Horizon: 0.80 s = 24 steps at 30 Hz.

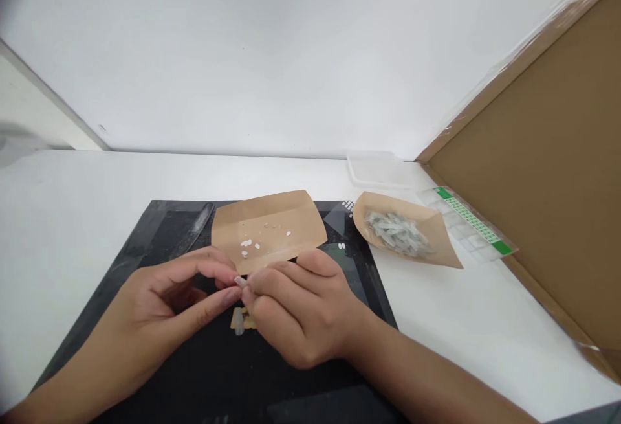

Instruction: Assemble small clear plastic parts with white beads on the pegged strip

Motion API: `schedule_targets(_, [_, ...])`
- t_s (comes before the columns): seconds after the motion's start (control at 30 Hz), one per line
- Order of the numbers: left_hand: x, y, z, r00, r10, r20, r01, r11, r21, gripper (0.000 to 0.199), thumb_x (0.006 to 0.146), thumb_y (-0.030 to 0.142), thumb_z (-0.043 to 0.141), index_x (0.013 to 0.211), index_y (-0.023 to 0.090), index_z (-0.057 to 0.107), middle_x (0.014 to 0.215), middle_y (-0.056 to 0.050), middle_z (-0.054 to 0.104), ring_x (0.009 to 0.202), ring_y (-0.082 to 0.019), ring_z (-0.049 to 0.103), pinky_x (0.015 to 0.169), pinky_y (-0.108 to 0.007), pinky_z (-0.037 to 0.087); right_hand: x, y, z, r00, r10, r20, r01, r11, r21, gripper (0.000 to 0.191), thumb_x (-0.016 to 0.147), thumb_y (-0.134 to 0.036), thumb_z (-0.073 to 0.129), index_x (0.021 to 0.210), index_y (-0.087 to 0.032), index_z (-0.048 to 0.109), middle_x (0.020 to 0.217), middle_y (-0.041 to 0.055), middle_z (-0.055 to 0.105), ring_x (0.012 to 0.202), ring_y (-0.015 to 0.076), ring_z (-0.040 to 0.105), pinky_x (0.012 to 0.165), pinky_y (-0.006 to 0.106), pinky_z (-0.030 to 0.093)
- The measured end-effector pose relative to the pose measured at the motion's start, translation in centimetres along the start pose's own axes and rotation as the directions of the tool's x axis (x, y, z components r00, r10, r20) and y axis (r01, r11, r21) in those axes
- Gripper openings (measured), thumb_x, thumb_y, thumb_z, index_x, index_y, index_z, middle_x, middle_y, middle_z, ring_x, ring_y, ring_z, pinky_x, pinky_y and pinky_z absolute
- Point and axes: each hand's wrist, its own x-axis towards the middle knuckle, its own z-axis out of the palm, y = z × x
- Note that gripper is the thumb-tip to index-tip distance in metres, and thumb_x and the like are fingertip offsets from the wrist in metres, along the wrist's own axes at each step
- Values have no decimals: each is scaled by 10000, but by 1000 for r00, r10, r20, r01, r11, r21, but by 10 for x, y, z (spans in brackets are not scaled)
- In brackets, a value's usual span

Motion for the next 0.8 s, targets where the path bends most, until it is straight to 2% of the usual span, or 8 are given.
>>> schedule_targets(0.2, [2,6,0,994,-62,88,72,990,-120,188,982,385,718,866,243,762,840,-3,695,762,-119,633,619,-181,513,3,-2,-5,999,-15,37,16,1000,-10,239,992,-82,616,769,-150,670,873,16,786,773,116,709,690,346,378])
schedule_targets(0.4, [-1,6,-4,979,-117,166,155,960,-233,231,998,405,700,877,216,754,872,7,645,510,-22,413,414,-126,347,2,-4,-3,999,-42,11,42,998,-43,277,987,-95,634,722,-176,648,858,-8,778,743,106,689,716,339,385])
schedule_targets(0.53, [-2,2,-4,974,-138,182,180,954,-239,220,1007,415,680,937,235,785,961,-10,638,485,-14,455,388,-129,388,4,-4,-4,1000,-29,12,30,999,-43,282,984,-88,628,717,-177,646,849,-7,780,755,105,690,720,333,391])
schedule_targets(0.6, [-2,3,-3,986,-97,135,123,972,-202,222,1021,387,656,940,241,802,979,-21,653,485,-24,485,378,-131,416,5,-4,-4,1000,-24,20,25,999,-35,280,986,-84,621,721,-170,648,853,5,781,770,114,701,713,334,392])
schedule_targets(0.7, [-2,7,-1,997,68,30,-66,997,-44,195,1022,284,647,914,250,805,947,-12,678,506,-38,527,405,-131,462,5,-5,-4,1000,-21,23,22,999,-23,257,979,-73,627,736,-153,658,867,28,784,788,129,715,696,337,389])
schedule_targets(0.8, [-3,12,1,966,254,-51,-240,951,193,179,1002,171,645,913,231,788,960,-18,693,659,-82,638,599,-176,578,4,-4,-3,1000,-18,7,18,999,-28,263,977,-79,630,727,-159,650,867,27,787,780,124,703,694,333,387])
